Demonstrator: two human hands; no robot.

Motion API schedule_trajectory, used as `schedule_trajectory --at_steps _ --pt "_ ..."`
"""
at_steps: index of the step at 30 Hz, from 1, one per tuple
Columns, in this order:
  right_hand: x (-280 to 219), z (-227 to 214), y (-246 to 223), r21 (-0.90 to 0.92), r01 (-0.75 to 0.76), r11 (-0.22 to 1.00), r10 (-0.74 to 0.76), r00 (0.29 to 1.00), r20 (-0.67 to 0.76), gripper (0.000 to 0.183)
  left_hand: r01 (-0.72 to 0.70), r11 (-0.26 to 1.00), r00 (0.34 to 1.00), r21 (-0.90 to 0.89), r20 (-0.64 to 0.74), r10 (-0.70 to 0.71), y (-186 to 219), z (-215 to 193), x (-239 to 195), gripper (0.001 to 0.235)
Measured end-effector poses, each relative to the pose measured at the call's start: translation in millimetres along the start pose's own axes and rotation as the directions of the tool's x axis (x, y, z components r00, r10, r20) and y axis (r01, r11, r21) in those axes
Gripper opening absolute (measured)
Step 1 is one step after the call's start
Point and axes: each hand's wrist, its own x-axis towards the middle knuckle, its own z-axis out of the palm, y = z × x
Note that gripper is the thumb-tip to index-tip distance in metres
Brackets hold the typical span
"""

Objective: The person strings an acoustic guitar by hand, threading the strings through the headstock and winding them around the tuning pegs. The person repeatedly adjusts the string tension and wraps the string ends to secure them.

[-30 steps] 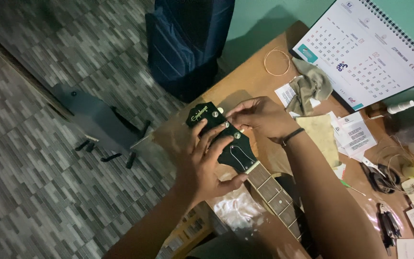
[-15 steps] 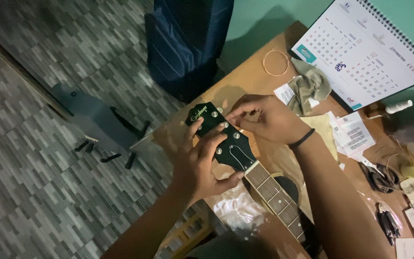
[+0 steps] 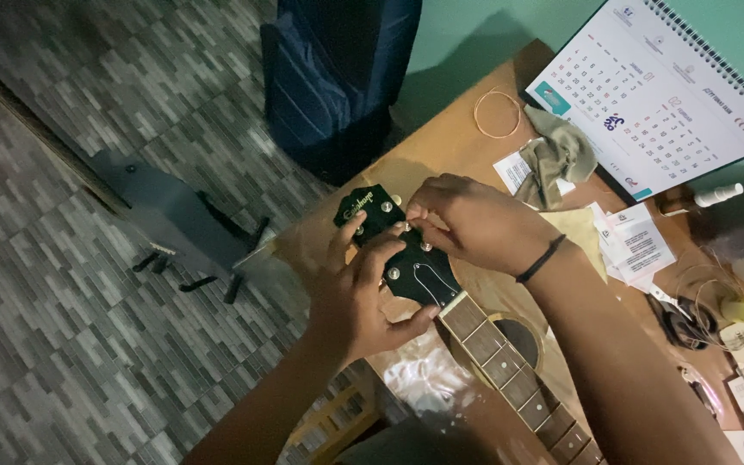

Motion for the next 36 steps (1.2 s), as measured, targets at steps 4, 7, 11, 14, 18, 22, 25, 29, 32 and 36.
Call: schedule_trajectory --at_steps 4,7,11,14,18,22,25,29,32,36 --pt "-4.5 6.8 4.9 -0.023 -0.016 1.000 0.015 0.999 -0.046 0.012 0.050 0.997 0.999 0.061 -0.001 -0.050 -12.7 8.2 -17.1 0.071" --pt "-4.9 9.0 2.9 -0.024 -0.063 0.998 0.062 0.996 -0.059 0.014 0.088 0.995 0.996 0.041 -0.007 -0.087 -24.8 13.3 -19.6 0.060" --pt "-6.0 5.7 0.2 0.058 -0.107 0.993 0.111 0.992 -0.067 0.021 0.009 0.991 1.000 0.134 0.009 -0.010 -31.4 4.4 1.1 0.022" --pt "-6.5 1.4 -3.2 0.105 -0.110 0.988 0.119 0.990 -0.079 0.021 0.013 0.995 0.995 0.103 0.101 -0.023 -35.8 -7.7 21.7 0.014" --pt "-4.8 5.7 1.1 0.176 -0.170 0.970 0.183 0.981 -0.066 0.021 0.062 0.964 0.967 0.260 0.223 -0.122 -47.5 -3.7 31.7 0.017" --pt "-6.5 0.2 -6.8 0.174 -0.172 0.970 0.190 0.978 -0.089 0.023 0.005 0.985 0.975 0.171 0.216 -0.043 -50.7 -5.8 44.2 0.014" --pt "-8.5 -1.9 -9.8 0.246 -0.219 0.944 0.245 0.966 -0.078 0.015 0.044 0.994 0.973 0.098 0.223 -0.065 -48.2 -5.6 50.1 0.012" --pt "-15.3 -0.6 -11.1 0.325 -0.258 0.910 0.302 0.948 -0.095 0.009 0.177 0.971 0.929 0.158 0.299 -0.218 -45.3 -3.1 57.3 0.014" --pt "-24.5 -3.5 -17.5 0.378 -0.266 0.887 0.336 0.932 -0.132 0.006 0.184 0.967 0.934 0.178 0.276 -0.229 -42.2 0.1 59.8 0.014" --pt "-38.5 -0.2 -32.4 0.327 -0.195 0.925 0.277 0.933 -0.228 0.014 0.193 0.950 0.793 0.244 0.531 -0.297 -38.7 -6.2 80.7 0.015"
